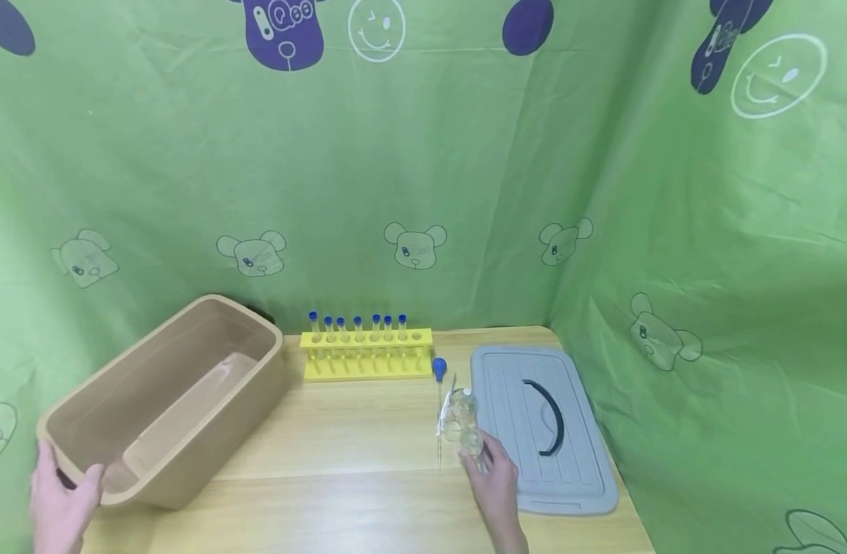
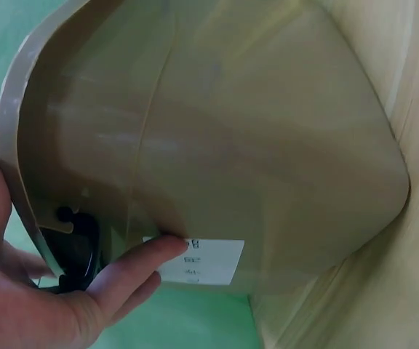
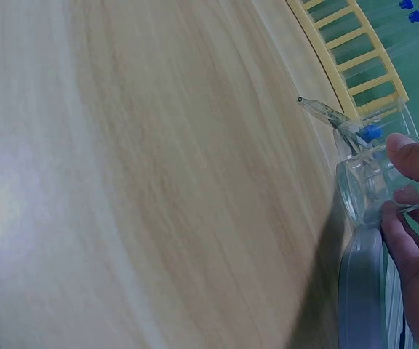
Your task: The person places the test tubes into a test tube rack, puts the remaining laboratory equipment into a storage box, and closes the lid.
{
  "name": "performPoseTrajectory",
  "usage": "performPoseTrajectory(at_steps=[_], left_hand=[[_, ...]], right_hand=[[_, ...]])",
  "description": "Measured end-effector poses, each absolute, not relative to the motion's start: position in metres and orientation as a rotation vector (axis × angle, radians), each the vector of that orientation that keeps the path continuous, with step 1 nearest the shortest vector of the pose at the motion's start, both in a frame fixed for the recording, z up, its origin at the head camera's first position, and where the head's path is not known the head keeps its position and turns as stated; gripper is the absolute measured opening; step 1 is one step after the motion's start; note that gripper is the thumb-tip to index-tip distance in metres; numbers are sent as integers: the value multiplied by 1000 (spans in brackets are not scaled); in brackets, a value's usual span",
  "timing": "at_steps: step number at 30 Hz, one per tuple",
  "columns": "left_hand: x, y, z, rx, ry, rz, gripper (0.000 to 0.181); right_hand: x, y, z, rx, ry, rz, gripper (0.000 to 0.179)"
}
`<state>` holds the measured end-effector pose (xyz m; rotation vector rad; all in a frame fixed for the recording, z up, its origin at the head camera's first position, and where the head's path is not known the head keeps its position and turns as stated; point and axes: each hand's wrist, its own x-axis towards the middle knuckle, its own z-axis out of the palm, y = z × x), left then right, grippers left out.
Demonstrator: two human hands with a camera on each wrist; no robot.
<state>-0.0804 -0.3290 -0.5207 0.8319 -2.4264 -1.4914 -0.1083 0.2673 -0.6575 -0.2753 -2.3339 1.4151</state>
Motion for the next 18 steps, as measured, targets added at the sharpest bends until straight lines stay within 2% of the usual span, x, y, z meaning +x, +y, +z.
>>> performPoseTrajectory(at_steps=[11,18], left_hand=[[-66,-339,-523,675,-2544,-1617,92],[-62,-343,-526,442,-2673,-1581,98]], right_hand=[[-111,267,-656,-278,-2349,1413,54],[-111,267,-654,-328,-2410,1398,56]])
